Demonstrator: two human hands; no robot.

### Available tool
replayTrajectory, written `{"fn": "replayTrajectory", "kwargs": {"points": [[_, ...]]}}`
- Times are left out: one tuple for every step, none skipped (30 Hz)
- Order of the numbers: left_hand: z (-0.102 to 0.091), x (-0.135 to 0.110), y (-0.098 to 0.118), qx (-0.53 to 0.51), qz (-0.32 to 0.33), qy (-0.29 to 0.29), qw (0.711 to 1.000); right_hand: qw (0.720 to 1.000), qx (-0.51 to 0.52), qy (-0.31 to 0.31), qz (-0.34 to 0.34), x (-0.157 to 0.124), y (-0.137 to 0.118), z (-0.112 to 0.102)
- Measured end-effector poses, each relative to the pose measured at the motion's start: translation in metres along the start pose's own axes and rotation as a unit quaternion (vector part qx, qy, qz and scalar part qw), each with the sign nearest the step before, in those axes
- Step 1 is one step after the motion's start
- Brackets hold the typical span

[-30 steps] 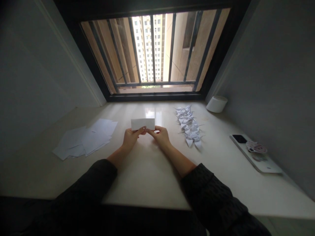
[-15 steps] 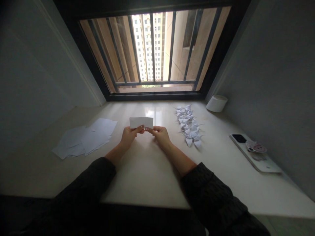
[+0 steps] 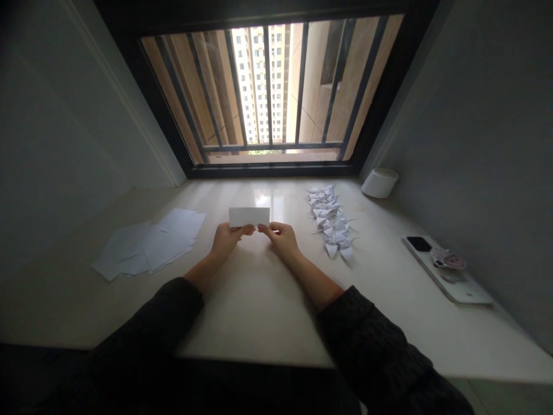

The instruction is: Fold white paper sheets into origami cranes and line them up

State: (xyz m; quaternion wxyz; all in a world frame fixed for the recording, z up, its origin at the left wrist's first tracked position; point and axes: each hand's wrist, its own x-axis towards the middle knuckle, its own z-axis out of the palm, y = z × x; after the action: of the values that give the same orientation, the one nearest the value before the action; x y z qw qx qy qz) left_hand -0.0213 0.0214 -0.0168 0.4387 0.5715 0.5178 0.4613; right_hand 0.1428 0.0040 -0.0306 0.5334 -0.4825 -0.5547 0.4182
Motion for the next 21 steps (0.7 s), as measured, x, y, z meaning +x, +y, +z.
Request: {"fn": "replayTrajectory", "kwargs": {"points": [[-0.001,0.0,-0.001,0.013,0.008,0.0,1.0,1.0,-0.01,0.002,-0.001,0.0,0.001,0.0],[-0.001,0.001,-0.002,0.024,0.014,0.001,1.0,1.0,-0.023,0.004,-0.001,0.0,0.001,0.0],[-0.001,0.001,-0.002,0.032,0.019,0.0,0.999,0.999,-0.036,0.006,-0.001,0.0,0.002,0.0],[-0.001,0.002,-0.003,0.034,0.021,-0.001,0.999,0.999,-0.049,0.008,-0.001,0.0,0.003,0.0],[-0.001,0.002,-0.003,0.032,0.02,-0.003,0.999,0.998,-0.058,0.01,-0.002,0.001,0.004,0.0],[0.0,0.002,-0.003,0.025,0.017,-0.004,1.0,0.998,-0.063,0.013,-0.005,0.001,0.004,0.0],[0.0,0.003,-0.003,0.018,0.013,-0.004,1.0,0.998,-0.066,0.017,-0.009,0.002,0.005,0.0],[0.001,0.003,-0.002,0.011,0.008,-0.004,1.0,0.997,-0.068,0.022,-0.012,0.003,0.005,0.0],[0.002,0.003,-0.001,0.008,0.002,-0.005,1.0,0.997,-0.069,0.026,-0.014,0.003,0.005,0.0],[0.002,0.003,0.0,0.008,-0.003,-0.006,1.0,0.997,-0.07,0.029,-0.013,0.004,0.005,0.0],[0.002,0.003,0.002,0.01,-0.007,-0.007,1.0,0.997,-0.071,0.031,-0.011,0.005,0.005,0.0],[0.002,0.002,0.003,0.012,-0.009,-0.009,1.0,0.997,-0.071,0.033,-0.007,0.005,0.005,0.0],[0.002,0.002,0.005,0.013,-0.012,-0.009,1.0,0.997,-0.07,0.035,-0.002,0.006,0.005,-0.001],[0.002,0.002,0.006,0.013,-0.016,-0.006,1.0,0.997,-0.068,0.039,0.003,0.006,0.005,-0.002],[0.001,0.002,0.008,0.011,-0.02,-0.003,1.0,0.997,-0.065,0.043,0.008,0.006,0.005,-0.003],[0.0,0.002,0.009,0.008,-0.025,0.001,1.0,0.997,-0.063,0.048,0.012,0.007,0.005,-0.004],[-0.001,0.003,0.01,0.006,-0.027,0.002,1.0,0.997,-0.061,0.052,0.016,0.007,0.006,-0.005],[-0.002,0.003,0.01,0.005,-0.027,0.0,1.0,0.997,-0.06,0.055,0.019,0.008,0.006,-0.006],[-0.003,0.004,0.01,0.005,-0.026,-0.001,1.0,0.997,-0.057,0.056,0.022,0.008,0.007,-0.008],[-0.004,0.004,0.01,0.005,-0.025,-0.003,1.0,0.997,-0.053,0.058,0.024,0.009,0.008,-0.009],[-0.005,0.005,0.01,0.004,-0.024,-0.006,1.0,0.997,-0.048,0.062,0.023,0.01,0.01,-0.01]]}}
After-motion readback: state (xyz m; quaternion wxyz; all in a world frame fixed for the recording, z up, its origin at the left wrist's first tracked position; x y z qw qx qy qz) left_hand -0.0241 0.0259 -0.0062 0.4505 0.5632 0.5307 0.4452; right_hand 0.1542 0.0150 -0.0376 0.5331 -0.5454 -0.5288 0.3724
